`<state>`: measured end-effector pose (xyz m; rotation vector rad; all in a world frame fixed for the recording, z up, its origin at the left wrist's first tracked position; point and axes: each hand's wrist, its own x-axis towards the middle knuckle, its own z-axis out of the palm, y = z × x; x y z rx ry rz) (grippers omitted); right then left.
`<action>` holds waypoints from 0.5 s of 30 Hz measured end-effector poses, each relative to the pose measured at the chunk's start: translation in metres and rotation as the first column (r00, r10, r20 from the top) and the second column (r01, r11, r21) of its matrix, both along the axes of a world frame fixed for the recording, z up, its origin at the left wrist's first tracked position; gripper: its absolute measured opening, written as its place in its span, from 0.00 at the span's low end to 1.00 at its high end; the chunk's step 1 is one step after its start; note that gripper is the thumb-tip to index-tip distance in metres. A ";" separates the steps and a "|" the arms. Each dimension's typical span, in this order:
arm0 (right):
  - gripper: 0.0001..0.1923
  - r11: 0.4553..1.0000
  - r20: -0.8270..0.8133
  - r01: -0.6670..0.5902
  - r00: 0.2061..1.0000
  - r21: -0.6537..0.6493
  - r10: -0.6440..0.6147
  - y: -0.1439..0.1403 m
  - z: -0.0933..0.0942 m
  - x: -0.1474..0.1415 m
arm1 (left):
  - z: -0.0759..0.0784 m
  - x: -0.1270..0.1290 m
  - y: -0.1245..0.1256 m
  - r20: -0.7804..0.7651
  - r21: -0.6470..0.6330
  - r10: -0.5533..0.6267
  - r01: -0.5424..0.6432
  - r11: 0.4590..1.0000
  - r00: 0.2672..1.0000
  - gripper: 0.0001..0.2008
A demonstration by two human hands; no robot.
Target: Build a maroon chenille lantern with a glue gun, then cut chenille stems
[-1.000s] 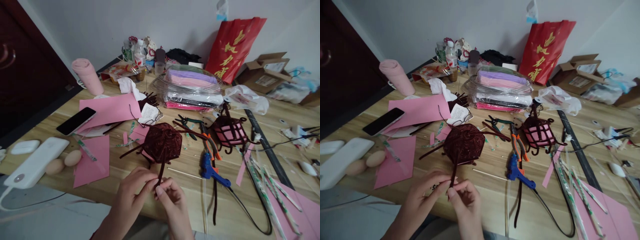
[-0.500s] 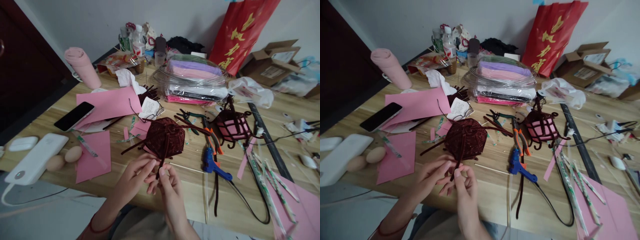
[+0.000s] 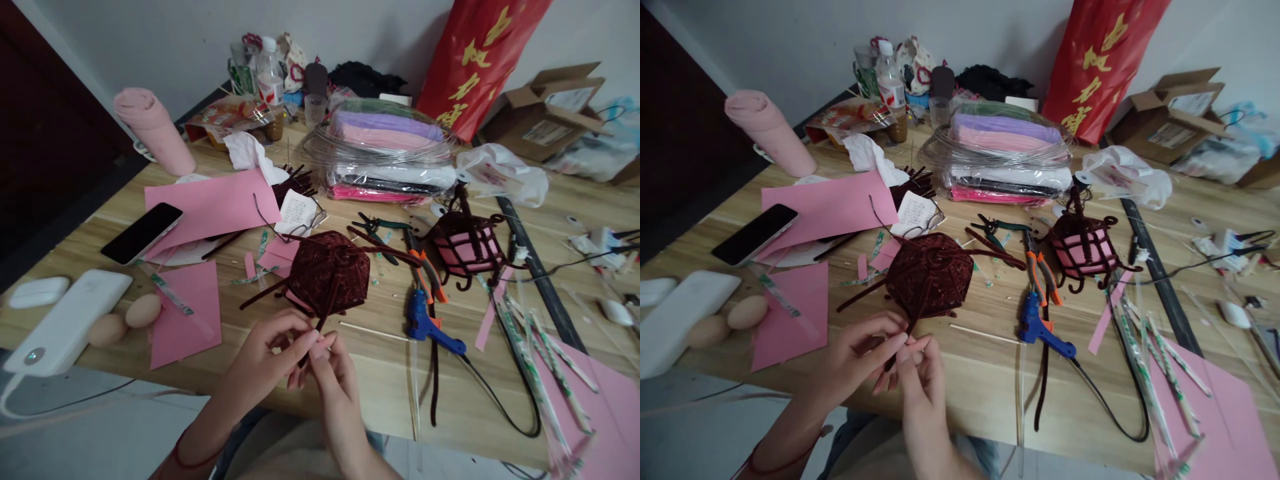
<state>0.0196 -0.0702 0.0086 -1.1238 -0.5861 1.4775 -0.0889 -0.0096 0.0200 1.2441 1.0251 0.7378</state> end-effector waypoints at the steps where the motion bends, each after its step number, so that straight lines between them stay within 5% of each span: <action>1: 0.16 0.999 0.070 -0.031 0.997 0.009 0.030 -0.001 0.001 0.003 | 0.000 0.000 0.000 -0.023 0.049 0.024 -0.023 0.999 0.999 0.11; 4: 0.14 0.995 0.418 -0.093 0.906 0.047 0.065 -0.002 0.007 0.018 | 0.000 -0.003 0.000 -0.059 0.167 0.077 -0.066 0.984 0.995 0.09; 7: 0.08 0.972 0.717 -0.044 0.682 0.232 -0.141 0.006 0.017 0.038 | 0.001 -0.005 -0.003 -0.067 0.171 0.080 -0.067 0.983 0.995 0.10; 11: 0.09 0.836 0.833 -0.225 0.388 0.501 -0.395 0.026 0.028 0.056 | 0.001 -0.002 -0.005 -0.049 0.144 0.075 -0.067 0.987 0.996 0.12; 15: 0.19 0.783 0.858 -0.354 0.163 0.512 -0.487 0.041 0.026 0.060 | -0.001 0.002 -0.003 -0.022 0.126 0.101 -0.098 0.987 0.995 0.12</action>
